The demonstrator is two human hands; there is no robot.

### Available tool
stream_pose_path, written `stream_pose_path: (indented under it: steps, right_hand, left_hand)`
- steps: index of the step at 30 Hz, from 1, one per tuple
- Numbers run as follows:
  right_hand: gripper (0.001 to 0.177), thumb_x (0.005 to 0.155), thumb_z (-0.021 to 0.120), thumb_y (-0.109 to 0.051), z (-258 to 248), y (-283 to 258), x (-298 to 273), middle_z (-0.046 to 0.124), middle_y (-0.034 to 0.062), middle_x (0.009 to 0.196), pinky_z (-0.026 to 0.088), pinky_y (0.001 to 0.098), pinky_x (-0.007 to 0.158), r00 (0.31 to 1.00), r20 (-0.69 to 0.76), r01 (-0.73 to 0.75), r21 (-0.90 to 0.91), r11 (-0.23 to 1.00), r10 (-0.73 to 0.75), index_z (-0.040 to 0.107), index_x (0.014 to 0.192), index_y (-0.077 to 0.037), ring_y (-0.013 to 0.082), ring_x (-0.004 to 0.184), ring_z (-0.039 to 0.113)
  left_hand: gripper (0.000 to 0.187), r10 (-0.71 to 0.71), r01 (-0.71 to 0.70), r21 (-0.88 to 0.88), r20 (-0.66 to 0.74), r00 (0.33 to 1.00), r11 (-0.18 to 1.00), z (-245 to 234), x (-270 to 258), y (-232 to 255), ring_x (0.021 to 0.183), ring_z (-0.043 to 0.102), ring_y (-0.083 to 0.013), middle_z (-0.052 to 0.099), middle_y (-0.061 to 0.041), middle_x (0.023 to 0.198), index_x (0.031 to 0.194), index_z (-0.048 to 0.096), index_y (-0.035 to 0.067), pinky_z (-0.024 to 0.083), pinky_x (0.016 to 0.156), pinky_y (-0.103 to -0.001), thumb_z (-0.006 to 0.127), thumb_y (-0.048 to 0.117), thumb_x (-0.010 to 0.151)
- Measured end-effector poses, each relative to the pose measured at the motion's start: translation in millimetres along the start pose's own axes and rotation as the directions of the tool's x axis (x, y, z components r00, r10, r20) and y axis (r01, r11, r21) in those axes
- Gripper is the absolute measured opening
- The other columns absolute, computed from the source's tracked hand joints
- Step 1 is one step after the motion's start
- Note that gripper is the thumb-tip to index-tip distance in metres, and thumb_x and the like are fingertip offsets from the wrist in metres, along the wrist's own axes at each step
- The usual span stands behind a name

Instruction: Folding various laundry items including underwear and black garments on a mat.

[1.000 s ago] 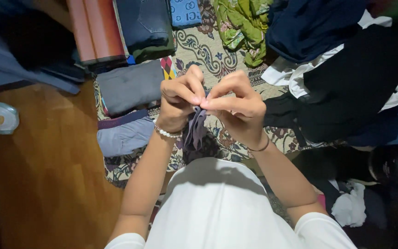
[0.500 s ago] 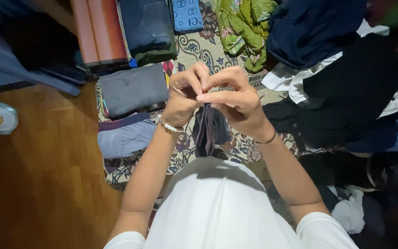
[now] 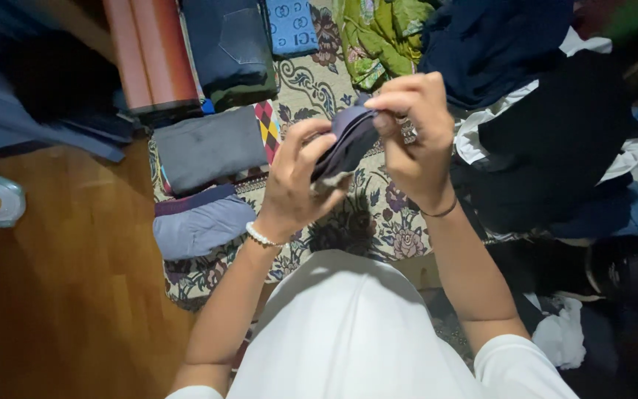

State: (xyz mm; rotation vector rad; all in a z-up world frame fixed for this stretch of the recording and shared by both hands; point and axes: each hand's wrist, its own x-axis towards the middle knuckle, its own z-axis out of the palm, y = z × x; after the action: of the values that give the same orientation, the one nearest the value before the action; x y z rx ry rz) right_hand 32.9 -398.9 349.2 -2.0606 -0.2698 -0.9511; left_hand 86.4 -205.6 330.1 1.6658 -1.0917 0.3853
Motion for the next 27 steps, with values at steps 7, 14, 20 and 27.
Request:
stream_pose_path:
  steps: [7,14,20,27]
  right_hand:
    - [0.008,0.108,0.065,0.006,-18.8,19.1,-13.2,0.058,0.0061,0.115,0.044,0.0196,0.08,0.976,-0.092,-0.186,0.126,0.974,0.198,0.066,0.113,0.0,0.0112,0.092,0.054]
    - [0.004,0.115,0.061,-0.004,-24.0,70.4,-46.9,0.056,0.0014,0.109,0.044,0.0204,0.087,0.938,-0.034,-0.333,0.176,0.926,0.344,0.059,0.115,0.0,0.0061,0.093,0.052]
    - [0.004,0.112,0.058,-0.005,-13.8,111.0,-64.7,0.058,-0.0026,0.106,0.045,0.021,0.09,0.894,0.061,-0.434,0.354,0.828,0.443,0.057,0.116,-0.003,0.0049,0.097,0.053]
    - [0.011,0.102,0.057,0.003,-55.7,59.3,-43.0,0.059,0.0002,0.109,0.044,0.0224,0.085,0.942,0.25,-0.228,-0.014,0.974,0.224,0.058,0.11,-0.004,0.0074,0.099,0.053]
  left_hand:
    - [0.047,0.022,-0.027,0.059,0.083,0.996,0.998,5.7,-31.7,-42.3,0.115,0.067,-0.036,0.061,-0.017,0.128,0.132,0.052,0.004,0.058,0.099,-0.041,0.073,-0.007,0.091]
    - [0.038,-0.003,-0.048,0.153,0.315,0.949,0.987,-23.8,8.8,-47.1,0.101,0.068,-0.0324,0.07,-0.014,0.112,0.131,0.063,0.004,0.054,0.087,-0.042,0.072,-0.004,0.095]
    - [0.032,0.011,-0.226,0.321,0.554,0.833,0.92,-28.9,39.2,-45.3,0.092,0.066,-0.033,0.068,-0.013,0.097,0.119,0.063,0.0,0.048,0.08,-0.046,0.073,0.002,0.089]
    - [0.044,0.044,-0.24,0.235,0.622,0.782,0.942,-38.0,44.6,-25.9,0.087,0.068,-0.0245,0.072,-0.006,0.094,0.115,0.063,0.005,0.046,0.075,-0.042,0.078,0.0,0.074]
